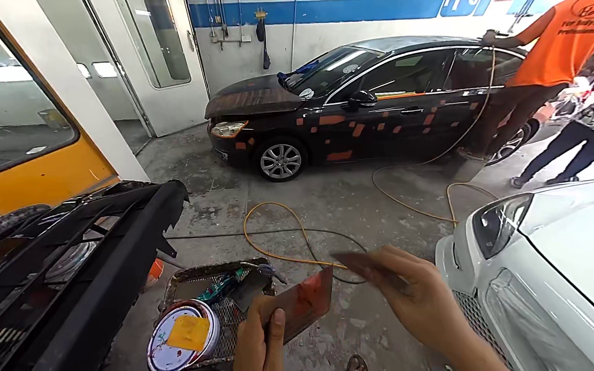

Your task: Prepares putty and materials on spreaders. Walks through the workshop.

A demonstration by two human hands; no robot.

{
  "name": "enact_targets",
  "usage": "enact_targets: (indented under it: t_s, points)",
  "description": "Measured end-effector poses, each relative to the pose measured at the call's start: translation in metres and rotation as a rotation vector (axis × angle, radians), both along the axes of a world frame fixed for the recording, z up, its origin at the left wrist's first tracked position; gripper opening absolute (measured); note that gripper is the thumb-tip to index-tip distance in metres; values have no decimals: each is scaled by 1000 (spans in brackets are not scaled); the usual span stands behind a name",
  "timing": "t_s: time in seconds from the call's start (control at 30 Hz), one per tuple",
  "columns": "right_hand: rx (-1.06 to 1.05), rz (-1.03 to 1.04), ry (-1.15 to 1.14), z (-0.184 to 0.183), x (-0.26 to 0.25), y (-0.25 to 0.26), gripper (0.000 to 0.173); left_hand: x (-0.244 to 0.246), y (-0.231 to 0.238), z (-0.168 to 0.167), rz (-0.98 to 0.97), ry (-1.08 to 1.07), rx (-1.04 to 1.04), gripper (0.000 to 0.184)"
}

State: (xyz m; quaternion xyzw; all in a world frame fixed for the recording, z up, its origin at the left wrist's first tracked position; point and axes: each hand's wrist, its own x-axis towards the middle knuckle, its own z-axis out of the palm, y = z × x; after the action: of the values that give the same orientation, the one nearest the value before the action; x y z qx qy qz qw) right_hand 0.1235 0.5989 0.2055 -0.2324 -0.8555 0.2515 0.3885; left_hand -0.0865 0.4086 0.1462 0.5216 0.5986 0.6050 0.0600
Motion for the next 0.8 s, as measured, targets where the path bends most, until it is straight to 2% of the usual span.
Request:
enact_targets:
  t_s: [0.03,0.07,0.13,0.17,0.27,0.37,0.57,0.67,0.73,0.8]
  points:
    - [-174,-18,219,-5,-7,-8,18,3,0,-1,10,-48,22,31]
    - [-364,-27,401,-10,-14,-19,24,5,-1,-2,11,-92,41,29]
    - [-637,-32,573,-27,-29,-37,39,9,-2,1,-1,-138,51,26]
    - [-694,-37,592,-37,-37,-44,43,10,-2,2,-6,-140,45,26]
    - [-746,-48,598,-52,-54,-59,43,11,-5,6,-15,-49,-6,32]
    - [-737,-14,631,-46,-56,-56,34,10,-12,16,-67,72,-102,47]
    - [-724,89,571,-38,-61,-67,33,14,-16,12,-77,60,-111,57]
    - [-752,118,634,-33,-64,-75,33,17,-19,15,-67,112,-202,62]
    - [-744,139,729,-26,-61,-73,33,15,-22,15,-51,155,-301,52]
    - [-730,136,847,-20,-55,-64,32,6,-23,5,-39,62,-305,34]
